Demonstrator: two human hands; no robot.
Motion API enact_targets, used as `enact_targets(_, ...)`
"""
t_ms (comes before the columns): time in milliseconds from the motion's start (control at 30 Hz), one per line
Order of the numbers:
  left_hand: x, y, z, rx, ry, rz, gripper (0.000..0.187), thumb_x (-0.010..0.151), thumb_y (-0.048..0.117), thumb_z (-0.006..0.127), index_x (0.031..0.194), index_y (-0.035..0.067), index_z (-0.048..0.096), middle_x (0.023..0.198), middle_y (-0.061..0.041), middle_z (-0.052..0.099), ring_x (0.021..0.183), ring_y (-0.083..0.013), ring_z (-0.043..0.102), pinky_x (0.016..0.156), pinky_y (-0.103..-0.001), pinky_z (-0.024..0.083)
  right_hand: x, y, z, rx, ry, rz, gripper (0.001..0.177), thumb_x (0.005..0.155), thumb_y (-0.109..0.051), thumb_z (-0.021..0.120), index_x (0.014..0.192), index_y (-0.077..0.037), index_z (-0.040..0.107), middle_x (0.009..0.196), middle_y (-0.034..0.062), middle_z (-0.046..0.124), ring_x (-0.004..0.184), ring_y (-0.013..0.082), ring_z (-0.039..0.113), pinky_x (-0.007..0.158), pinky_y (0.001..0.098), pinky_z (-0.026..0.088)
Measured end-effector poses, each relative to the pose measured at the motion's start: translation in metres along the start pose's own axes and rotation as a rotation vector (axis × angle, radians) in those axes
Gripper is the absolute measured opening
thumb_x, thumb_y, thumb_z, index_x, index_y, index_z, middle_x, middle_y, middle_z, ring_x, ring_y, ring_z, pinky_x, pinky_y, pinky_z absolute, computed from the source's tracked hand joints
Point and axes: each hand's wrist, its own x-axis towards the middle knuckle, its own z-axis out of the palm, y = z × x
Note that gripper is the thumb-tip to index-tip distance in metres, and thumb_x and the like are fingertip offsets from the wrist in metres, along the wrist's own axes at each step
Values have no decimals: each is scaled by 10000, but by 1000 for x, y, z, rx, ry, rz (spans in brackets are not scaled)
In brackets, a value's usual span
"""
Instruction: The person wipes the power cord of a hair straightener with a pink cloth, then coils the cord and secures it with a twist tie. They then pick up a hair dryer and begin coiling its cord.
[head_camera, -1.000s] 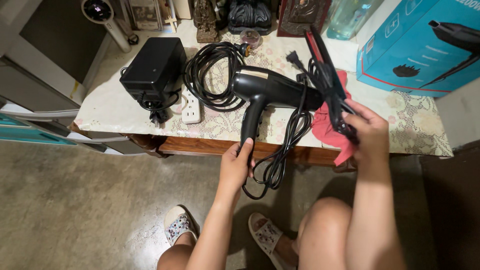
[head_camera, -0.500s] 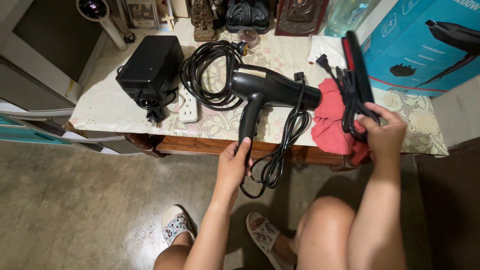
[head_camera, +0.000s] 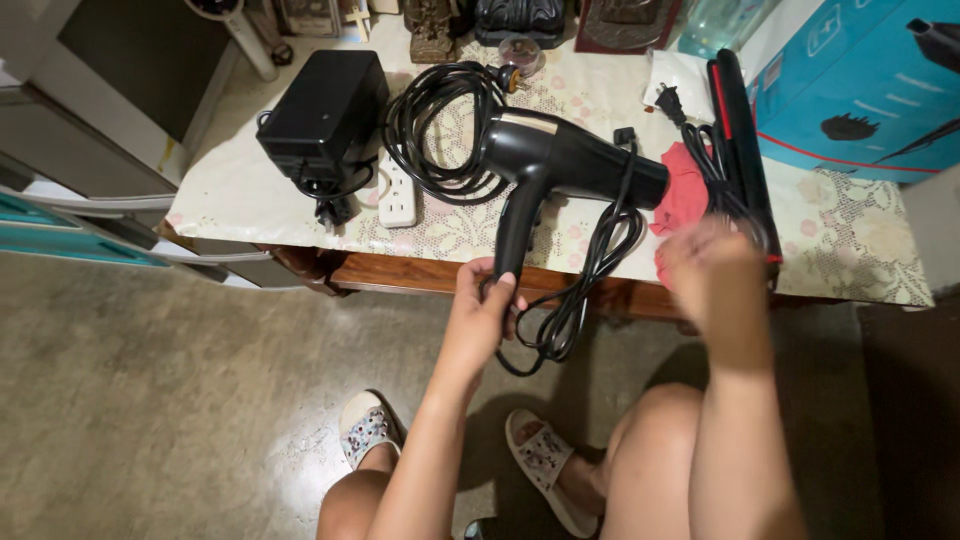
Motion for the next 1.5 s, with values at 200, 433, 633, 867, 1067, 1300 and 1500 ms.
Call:
enact_targets(200, 27, 5, -2, -81, 39, 138, 322, 1042, 228, 561, 1309, 55, 515, 778, -23, 639, 581, -55, 531, 496, -234, 420, -25, -45, 46, 665, -536, 533, 411, 914, -382, 710, 1054, 4, 740, 884, 119, 782, 720, 203, 758, 667, 318, 617)
enact_targets(433, 2, 26, 12, 1153, 650, 832, 394, 886, 178, 666, 1250, 49, 591, 1284, -199, 619, 1155, -347, 583, 928, -467, 465, -25, -53, 67, 838, -348, 507, 369, 901, -266, 753, 1104, 42, 743, 947, 133, 769, 658, 163, 676, 575, 295, 540)
enact_targets(633, -11, 11, 36, 912, 151, 767, 545, 907, 99, 674, 1396, -63, 497, 1388, -261, 540, 1300, -442, 502, 1063, -525, 430, -23, -67, 71, 1082, -509, 600, 362, 922, -219, 714, 1154, 57, 674, 929, 112, 759, 629, 162, 639, 583, 290, 526)
enact_targets(867, 2, 13, 27, 588, 70, 629, 457, 950, 108, 701, 1364, -40, 578, 1199, -217, 693, 1106, -396, 678, 945, -431, 541, -32, -81, 57, 1241, -422, 246, 251, 956, -34, 668, 1179, 74, 709, 1077, 114, 715, 829, 152, 669, 744, 287, 556)
enact_targets(1067, -15, 32, 18, 352, 103, 579, 453, 908, 101, 760, 1327, 3, 618, 1174, -157, 722, 1028, -274, 745, 885, -332, 581, -42, -110, 52, 1154, -255, -189, 226, 953, 47, 697, 1175, 89, 687, 1218, 99, 668, 1067, 136, 664, 945, 258, 543)
enact_targets(1300, -30, 43, 19, 525, 254, 892, 434, 908, 50, 766, 1324, 7, 648, 1247, -152, 703, 1151, -292, 698, 1000, -348, 557, -51, -134, 58, 1266, -310, -107, 244, 1003, 18, 673, 1242, 64, 675, 1150, 75, 707, 1016, 118, 635, 910, 246, 501)
enact_targets(1500, -38, 52, 18, 238, 261, 799, 263, 950, -4, 707, 1213, 7, 714, 1189, -109, 710, 1082, -249, 711, 972, -319, 559, -47, -129, 61, 1371, -352, -138, 257, 999, -7, 656, 1242, 76, 668, 1160, 74, 723, 1054, 115, 667, 970, 248, 520)
